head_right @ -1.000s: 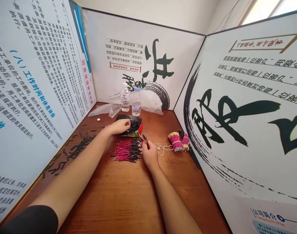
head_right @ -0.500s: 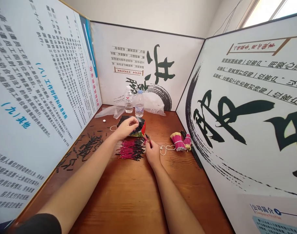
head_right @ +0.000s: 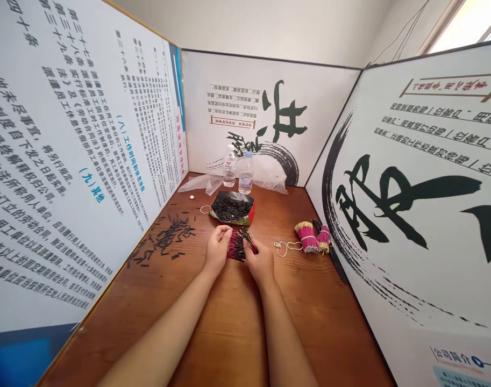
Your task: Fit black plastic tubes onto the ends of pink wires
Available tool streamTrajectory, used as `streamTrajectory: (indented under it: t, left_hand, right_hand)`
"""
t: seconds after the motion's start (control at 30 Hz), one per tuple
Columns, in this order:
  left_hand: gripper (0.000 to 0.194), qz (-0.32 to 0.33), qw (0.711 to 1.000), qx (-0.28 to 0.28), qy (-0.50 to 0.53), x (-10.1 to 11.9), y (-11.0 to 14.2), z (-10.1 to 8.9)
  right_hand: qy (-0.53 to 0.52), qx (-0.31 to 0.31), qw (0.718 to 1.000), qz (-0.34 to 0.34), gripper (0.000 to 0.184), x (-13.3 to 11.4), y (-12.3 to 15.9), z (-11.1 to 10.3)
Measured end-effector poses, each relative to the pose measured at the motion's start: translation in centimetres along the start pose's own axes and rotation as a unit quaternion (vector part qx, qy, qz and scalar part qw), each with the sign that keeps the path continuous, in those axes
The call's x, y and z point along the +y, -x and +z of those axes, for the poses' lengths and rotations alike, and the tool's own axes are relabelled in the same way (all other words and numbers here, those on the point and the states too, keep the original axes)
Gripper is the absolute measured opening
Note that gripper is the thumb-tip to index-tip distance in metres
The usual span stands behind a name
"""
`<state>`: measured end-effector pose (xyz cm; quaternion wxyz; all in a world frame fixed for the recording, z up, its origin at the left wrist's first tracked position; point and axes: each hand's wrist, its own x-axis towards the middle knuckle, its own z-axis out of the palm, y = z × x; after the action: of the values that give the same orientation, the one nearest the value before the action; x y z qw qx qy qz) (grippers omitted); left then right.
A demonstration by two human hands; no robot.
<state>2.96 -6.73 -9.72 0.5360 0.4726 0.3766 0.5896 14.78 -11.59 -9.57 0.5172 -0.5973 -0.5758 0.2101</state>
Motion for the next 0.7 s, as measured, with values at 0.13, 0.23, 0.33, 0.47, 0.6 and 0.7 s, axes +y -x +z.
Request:
streamTrajectory:
  t: [0.13, 0.23, 0.33, 0.47, 0.6, 0.7]
  left_hand:
    - [0.020, 0.007, 1.000, 0.000, -0.007, 0.28, -0.45, -0.11]
    - [0.020, 0.021, 0.999, -0.013, -0.037, 0.39, -0.12, 0.18]
    - [0.021, 0.031, 0.997, -0.033, -0.059, 0.36, 0.31, 0.52]
    - [0.020, 0.042, 0.997, -0.033, -0.062, 0.32, 0.37, 0.58]
    - [0.020, 0.031, 0.998, -0.027, -0.051, 0.27, 0.23, 0.52]
    - [0.019, 0.026, 0.998, -0.027, -0.051, 0.18, 0.23, 0.64]
  right_hand:
    - [-0.040, -0.007, 0.999, 0.016, 0.040, 0.28, -0.06, -0.41]
    - [-0.037, -0.013, 0.999, 0.021, 0.038, 0.42, -0.13, -0.41]
    - [-0.021, -0.020, 0.999, 0.016, 0.037, 0.52, -0.05, -0.22]
    - [-0.009, -0.020, 1.000, 0.011, 0.036, 0.72, 0.10, -0.11]
    - [-0.010, -0.021, 1.000, 0.010, 0.037, 0.88, 0.10, -0.14]
    - [-0.003, -0.024, 1.000, 0.011, 0.037, 0.95, 0.05, -0.07]
